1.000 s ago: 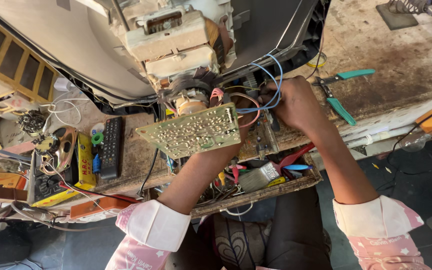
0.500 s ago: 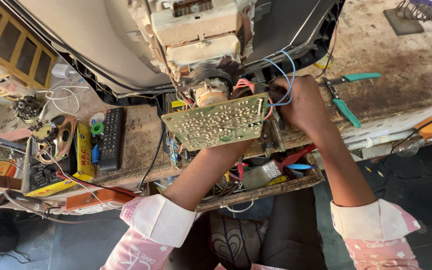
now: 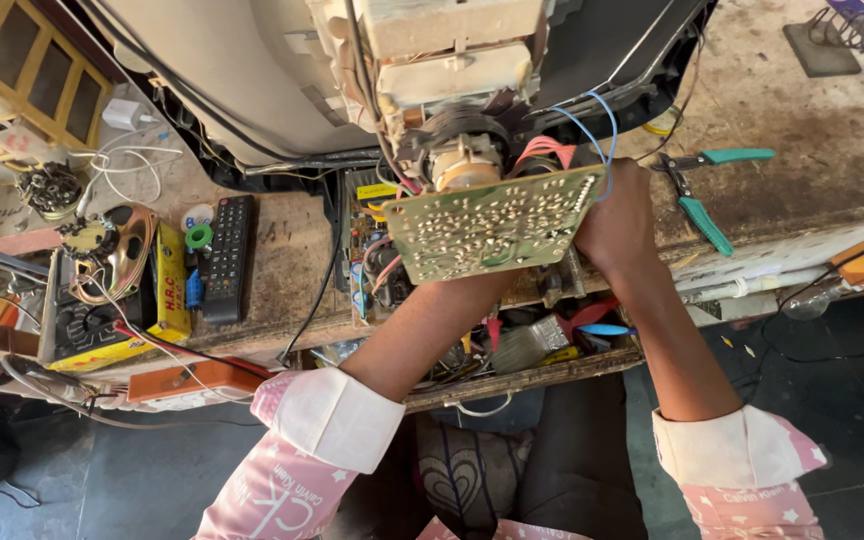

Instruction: The person works on the internal wiring of a CRT television, connecting wires to the back of the chassis and then handling a green circuit board. They manipulate various colored wires and components on the board, occasionally using a multimeter to test connections.

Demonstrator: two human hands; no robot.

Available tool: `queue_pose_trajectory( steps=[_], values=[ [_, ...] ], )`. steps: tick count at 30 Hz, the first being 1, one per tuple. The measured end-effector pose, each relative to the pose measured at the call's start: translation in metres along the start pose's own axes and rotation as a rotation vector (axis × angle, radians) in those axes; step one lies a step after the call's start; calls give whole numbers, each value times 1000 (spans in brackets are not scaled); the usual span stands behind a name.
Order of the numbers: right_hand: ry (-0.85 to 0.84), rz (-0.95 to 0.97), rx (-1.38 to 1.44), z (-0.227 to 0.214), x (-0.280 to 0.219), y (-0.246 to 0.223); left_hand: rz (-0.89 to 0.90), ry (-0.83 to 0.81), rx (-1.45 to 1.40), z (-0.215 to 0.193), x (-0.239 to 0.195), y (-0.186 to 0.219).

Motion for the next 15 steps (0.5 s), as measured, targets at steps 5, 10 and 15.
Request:
queue_pose_trajectory(
  steps=[5, 10, 15],
  values=[
    [51, -117, -232, 6, -12, 10, -41, 12, 14, 23, -4, 4],
    [14, 297, 199, 8, -8, 8, -82, 3, 16, 40, -16, 15],
    [190, -199, -32, -13, 0, -12, -108, 41, -89, 7, -5, 4]
  ],
)
Point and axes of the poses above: each hand's wrist, its own x-axis towards the middle knuckle, its own z-axis out of the palm, y = z × x, the point moved 1 cm from there along x, towards the middle knuckle, and after that the axes turned 7 degrees about x, right-handed, at the moved point
